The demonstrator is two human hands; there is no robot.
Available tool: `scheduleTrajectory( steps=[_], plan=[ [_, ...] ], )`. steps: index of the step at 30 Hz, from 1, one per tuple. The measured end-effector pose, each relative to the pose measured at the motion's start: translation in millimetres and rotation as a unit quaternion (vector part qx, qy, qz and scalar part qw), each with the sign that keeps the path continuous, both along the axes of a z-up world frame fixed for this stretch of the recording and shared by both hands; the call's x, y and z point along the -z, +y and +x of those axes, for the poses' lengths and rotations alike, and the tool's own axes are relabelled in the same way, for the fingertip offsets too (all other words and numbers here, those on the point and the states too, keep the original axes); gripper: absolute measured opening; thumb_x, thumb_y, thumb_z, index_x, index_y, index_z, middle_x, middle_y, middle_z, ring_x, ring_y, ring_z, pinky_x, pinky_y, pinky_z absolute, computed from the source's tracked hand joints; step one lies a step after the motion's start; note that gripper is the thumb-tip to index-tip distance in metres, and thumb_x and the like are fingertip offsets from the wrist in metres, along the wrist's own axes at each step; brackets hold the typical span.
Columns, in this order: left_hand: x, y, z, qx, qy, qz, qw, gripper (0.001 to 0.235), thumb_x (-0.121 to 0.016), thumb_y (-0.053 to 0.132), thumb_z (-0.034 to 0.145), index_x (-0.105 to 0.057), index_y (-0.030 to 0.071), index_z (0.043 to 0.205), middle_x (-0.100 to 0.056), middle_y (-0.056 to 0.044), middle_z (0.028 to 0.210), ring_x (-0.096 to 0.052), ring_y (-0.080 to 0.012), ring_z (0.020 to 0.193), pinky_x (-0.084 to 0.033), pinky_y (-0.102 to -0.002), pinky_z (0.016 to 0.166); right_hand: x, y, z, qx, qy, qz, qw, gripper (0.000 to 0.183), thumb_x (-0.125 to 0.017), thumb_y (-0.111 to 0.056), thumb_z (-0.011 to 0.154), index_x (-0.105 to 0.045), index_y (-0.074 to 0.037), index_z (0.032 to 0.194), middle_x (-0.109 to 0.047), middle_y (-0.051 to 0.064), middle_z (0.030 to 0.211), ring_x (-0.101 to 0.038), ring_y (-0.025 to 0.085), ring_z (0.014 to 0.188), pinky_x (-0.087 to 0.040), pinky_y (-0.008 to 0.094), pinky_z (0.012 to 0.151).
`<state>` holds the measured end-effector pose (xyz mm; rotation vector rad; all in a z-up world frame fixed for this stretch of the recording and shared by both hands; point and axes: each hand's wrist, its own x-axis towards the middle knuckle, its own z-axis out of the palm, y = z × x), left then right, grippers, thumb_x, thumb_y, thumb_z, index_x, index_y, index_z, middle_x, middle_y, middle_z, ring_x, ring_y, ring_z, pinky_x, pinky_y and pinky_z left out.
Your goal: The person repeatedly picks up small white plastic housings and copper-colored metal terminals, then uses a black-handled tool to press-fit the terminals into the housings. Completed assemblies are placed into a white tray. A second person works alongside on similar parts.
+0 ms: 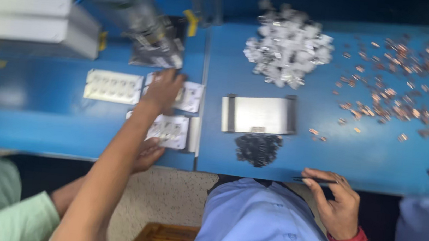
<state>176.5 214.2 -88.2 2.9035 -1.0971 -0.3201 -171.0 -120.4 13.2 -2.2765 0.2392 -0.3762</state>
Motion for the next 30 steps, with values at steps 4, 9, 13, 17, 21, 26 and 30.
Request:
scheduleTrajectory(
  steps=[4, 9, 13, 17, 21, 26, 30],
  plan=[
    [-23, 9, 3, 0.014, 0.04, 0.037, 0.998, 0.088, -0.091, 0.019, 0.054, -0.052, 0.008, 0.132, -0.05, -0.024, 0.139, -0.042, -0.0458, 0.135, -0.033, -0.053, 0.115, 14, -10, -20, 0.087, 0.02, 0.07, 0.994, 0.016, -0.068, -0.006, 0.096, -0.073, 0.001, 0.11, -0.077, 0.01, 0.109, -0.074, 0.015, 0.096, -0.057, 0.026, 0.085],
    [-69, -33, -4, 0.021, 0.114, -0.102, 0.988, 0.098, -0.088, 0.031, 0.053, -0.05, 0.008, 0.141, -0.056, -0.026, 0.132, -0.051, -0.0434, 0.125, -0.04, -0.051, 0.109, 23, -9, -34, 0.175, 0.08, 0.132, 0.972, 0.023, -0.059, -0.011, 0.102, -0.074, -0.002, 0.118, -0.066, 0.007, 0.092, -0.061, 0.015, 0.069, -0.049, 0.027, 0.064],
    [-85, -113, -53, 0.126, 0.14, -0.207, 0.96, 0.101, -0.082, 0.042, 0.057, -0.047, 0.008, 0.146, -0.059, -0.021, 0.129, -0.052, -0.0411, 0.122, -0.046, -0.051, 0.103, 31, -13, -15, 0.13, 0.048, 0.076, 0.987, 0.019, -0.068, -0.014, 0.097, -0.074, -0.004, 0.111, -0.066, 0.006, 0.087, -0.059, 0.011, 0.067, -0.046, 0.026, 0.059],
    [-81, -175, -82, 0.115, 0.192, -0.115, 0.968, 0.105, -0.08, 0.045, 0.057, -0.044, 0.01, 0.149, -0.054, -0.02, 0.124, -0.052, -0.0389, 0.117, -0.046, -0.051, 0.097, 37, -14, 17, 0.117, 0.106, 0.092, 0.983, 0.022, -0.075, -0.017, 0.089, -0.075, -0.005, 0.107, -0.069, 0.007, 0.085, -0.06, 0.014, 0.062, -0.045, 0.029, 0.055],
    [-68, -182, -87, 0.111, 0.182, -0.129, 0.968, 0.106, -0.08, 0.043, 0.057, -0.043, 0.011, 0.151, -0.055, -0.019, 0.12, -0.053, -0.0382, 0.115, -0.044, -0.051, 0.101, 42, -14, 35, 0.054, 0.045, 0.019, 0.997, 0.023, -0.067, -0.015, 0.097, -0.069, -0.003, 0.116, -0.069, 0.013, 0.099, -0.066, 0.027, 0.079, -0.052, 0.036, 0.067],
    [-58, -166, -91, 0.072, 0.171, -0.128, 0.974, 0.114, -0.082, 0.041, 0.054, -0.039, 0.012, 0.155, -0.057, -0.019, 0.125, -0.052, -0.0381, 0.119, -0.04, -0.05, 0.106, 46, -11, 51, -0.008, 0.102, -0.076, 0.992, 0.019, -0.063, -0.014, 0.097, -0.066, -0.007, 0.115, -0.07, 0.01, 0.097, -0.069, 0.034, 0.086, -0.054, 0.043, 0.071],
    [-49, -154, -98, 0.076, 0.138, -0.207, 0.966, 0.111, -0.085, 0.037, 0.059, -0.039, 0.006, 0.155, -0.058, -0.021, 0.128, -0.052, -0.0393, 0.122, -0.036, -0.051, 0.111, 50, -13, 61, -0.05, 0.082, -0.141, 0.985, 0.015, -0.067, -0.013, 0.091, -0.073, -0.013, 0.105, -0.071, 0.004, 0.098, -0.07, 0.03, 0.082, -0.056, 0.042, 0.069]
  ],
)
